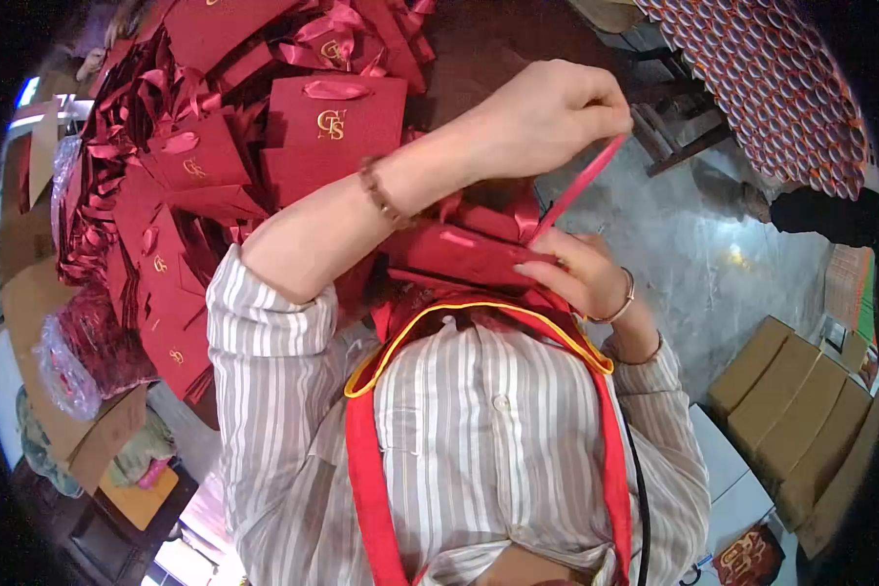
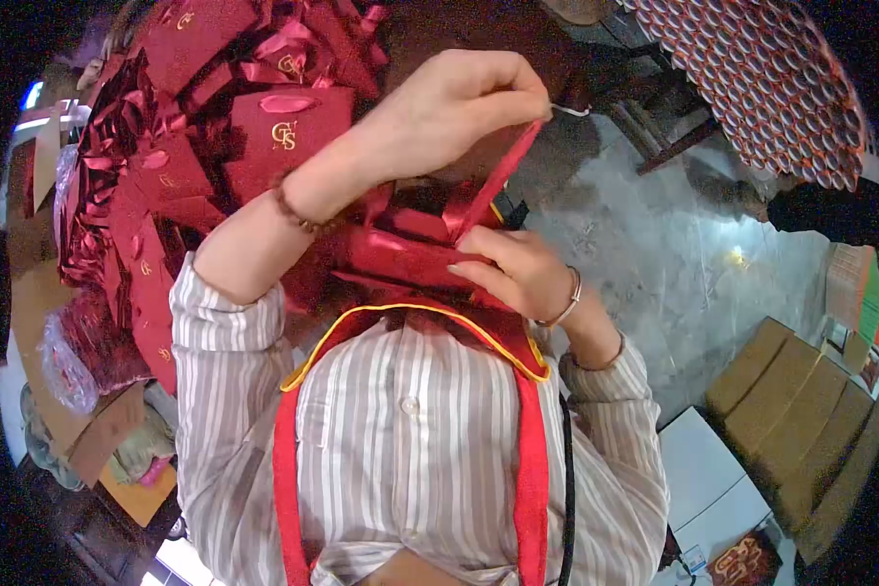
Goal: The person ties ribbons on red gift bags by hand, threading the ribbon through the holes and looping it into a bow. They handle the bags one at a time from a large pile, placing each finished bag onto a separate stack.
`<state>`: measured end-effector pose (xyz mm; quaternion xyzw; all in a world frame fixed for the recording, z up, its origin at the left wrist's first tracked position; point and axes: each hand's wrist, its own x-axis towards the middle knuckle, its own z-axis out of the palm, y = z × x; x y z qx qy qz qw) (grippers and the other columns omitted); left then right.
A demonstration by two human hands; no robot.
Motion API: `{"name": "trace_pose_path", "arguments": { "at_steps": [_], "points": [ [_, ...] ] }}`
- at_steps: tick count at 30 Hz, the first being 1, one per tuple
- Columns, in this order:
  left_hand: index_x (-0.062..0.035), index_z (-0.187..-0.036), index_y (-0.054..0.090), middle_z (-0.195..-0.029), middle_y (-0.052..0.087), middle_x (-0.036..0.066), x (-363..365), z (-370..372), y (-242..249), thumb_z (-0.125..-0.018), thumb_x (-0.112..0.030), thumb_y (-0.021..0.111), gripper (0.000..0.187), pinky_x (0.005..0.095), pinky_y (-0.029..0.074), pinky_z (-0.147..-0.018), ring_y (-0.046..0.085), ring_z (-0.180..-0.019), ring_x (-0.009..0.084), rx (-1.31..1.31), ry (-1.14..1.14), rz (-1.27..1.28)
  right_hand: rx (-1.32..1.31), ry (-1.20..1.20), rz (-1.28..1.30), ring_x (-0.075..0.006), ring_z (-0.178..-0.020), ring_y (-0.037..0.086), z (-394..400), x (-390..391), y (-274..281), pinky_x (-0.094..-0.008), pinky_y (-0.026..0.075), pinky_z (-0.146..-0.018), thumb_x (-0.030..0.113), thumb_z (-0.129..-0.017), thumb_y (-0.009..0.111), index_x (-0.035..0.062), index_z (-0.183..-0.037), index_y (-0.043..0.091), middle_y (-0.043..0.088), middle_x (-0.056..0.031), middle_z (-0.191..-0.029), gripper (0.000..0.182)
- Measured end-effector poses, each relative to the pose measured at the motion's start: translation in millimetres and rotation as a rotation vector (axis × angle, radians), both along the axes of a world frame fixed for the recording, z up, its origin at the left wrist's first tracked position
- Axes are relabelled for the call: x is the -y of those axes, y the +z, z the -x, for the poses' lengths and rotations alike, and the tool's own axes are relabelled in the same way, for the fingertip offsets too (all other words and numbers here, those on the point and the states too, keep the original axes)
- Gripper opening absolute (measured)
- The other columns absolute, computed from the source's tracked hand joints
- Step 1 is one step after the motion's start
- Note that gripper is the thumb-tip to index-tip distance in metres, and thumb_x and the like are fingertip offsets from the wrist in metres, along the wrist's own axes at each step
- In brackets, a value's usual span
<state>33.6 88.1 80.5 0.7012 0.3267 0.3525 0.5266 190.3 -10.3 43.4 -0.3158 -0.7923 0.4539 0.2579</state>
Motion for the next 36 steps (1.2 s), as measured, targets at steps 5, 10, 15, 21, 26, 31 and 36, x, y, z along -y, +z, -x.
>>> {"name": "trace_pose_path", "arguments": {
  "at_steps": [5,10,15,21,26,31,36],
  "points": [
    [0.0014,-0.086,0.057,-0.067,0.055,0.005,1.7,66.0,25.1,-0.091,-0.025,0.049,0.028,0.0267,0.042,-0.058,0.051,-0.064,0.0098,-0.423,0.018,-0.086,-0.017,-0.028,0.026,-0.0260,-0.071,0.059,-18.4,0.1,3.2,-0.0315,0.045,-0.060,0.006,-0.074,0.066,0.0031,-0.082,0.060,0.060,-0.0108,-0.077,0.010],
    [0.0043,-0.088,0.055,-0.073,0.053,0.022,44.1,88.5,16.9,-0.092,-0.032,0.044,0.038,0.0373,0.042,-0.061,0.052,-0.064,0.0314,-0.692,-0.272,0.211,-0.092,0.080,0.068,-0.0276,-0.072,0.054,-33.1,-2.9,-6.5,-0.0330,0.044,-0.063,0.003,-0.076,0.060,0.0029,-0.083,0.058,0.054,-0.0102,-0.076,0.007],
    [0.0051,-0.106,0.054,-0.096,0.060,0.020,60.1,81.2,-11.4,-0.093,-0.034,0.043,0.042,0.0324,0.044,-0.079,0.057,-0.086,0.0250,-0.306,-0.266,0.362,-0.155,0.182,0.080,-0.0274,-0.071,0.052,-16.7,-11.4,-1.2,-0.0338,0.043,-0.061,0.002,-0.076,0.059,0.0030,-0.084,0.055,0.052,-0.0105,-0.083,0.009],
    [0.0018,-0.118,0.048,-0.110,0.057,0.016,33.8,71.6,-0.5,-0.091,-0.034,0.046,0.045,0.0323,0.041,-0.086,0.054,-0.101,0.0223,-0.286,-0.408,0.407,-0.198,0.035,0.164,-0.0170,-0.086,0.060,9.5,-25.1,8.7,-0.0308,0.048,-0.077,0.001,-0.079,0.061,0.0014,-0.124,0.038,0.060,-0.0085,-0.093,0.050],
    [-0.0010,-0.102,0.054,-0.097,0.059,0.018,40.0,97.0,7.1,-0.087,-0.027,0.052,0.030,0.0359,0.045,-0.078,0.057,-0.091,0.0335,-0.556,0.044,0.137,-0.073,0.117,0.197,-0.0253,-0.095,0.059,12.7,-54.0,38.9,-0.0319,0.045,-0.083,0.002,-0.076,0.062,-0.0020,-0.112,0.053,0.061,-0.0161,-0.103,0.037],
    [-0.0033,-0.111,0.052,-0.100,0.059,0.018,66.2,131.0,37.8,-0.093,-0.036,0.038,0.040,0.0380,0.045,-0.079,0.057,-0.094,0.0320,-0.690,0.247,0.308,-0.262,0.066,0.120,-0.0262,-0.099,0.056,15.0,-81.7,11.2,-0.0337,0.042,-0.088,0.001,-0.074,0.064,-0.0016,-0.106,0.056,0.060,-0.0162,-0.105,0.033],
    [0.0023,-0.132,0.034,-0.123,0.051,0.013,76.8,133.2,-2.2,-0.095,-0.039,0.034,0.056,0.0308,0.035,-0.095,0.046,-0.113,0.0189,-0.159,0.053,0.526,-0.265,0.382,0.281,-0.0273,-0.100,0.057,45.5,-97.0,7.6,-0.0343,0.043,-0.088,0.005,-0.079,0.062,0.0000,-0.107,0.055,0.059,-0.0153,-0.107,0.030]
  ]
}}
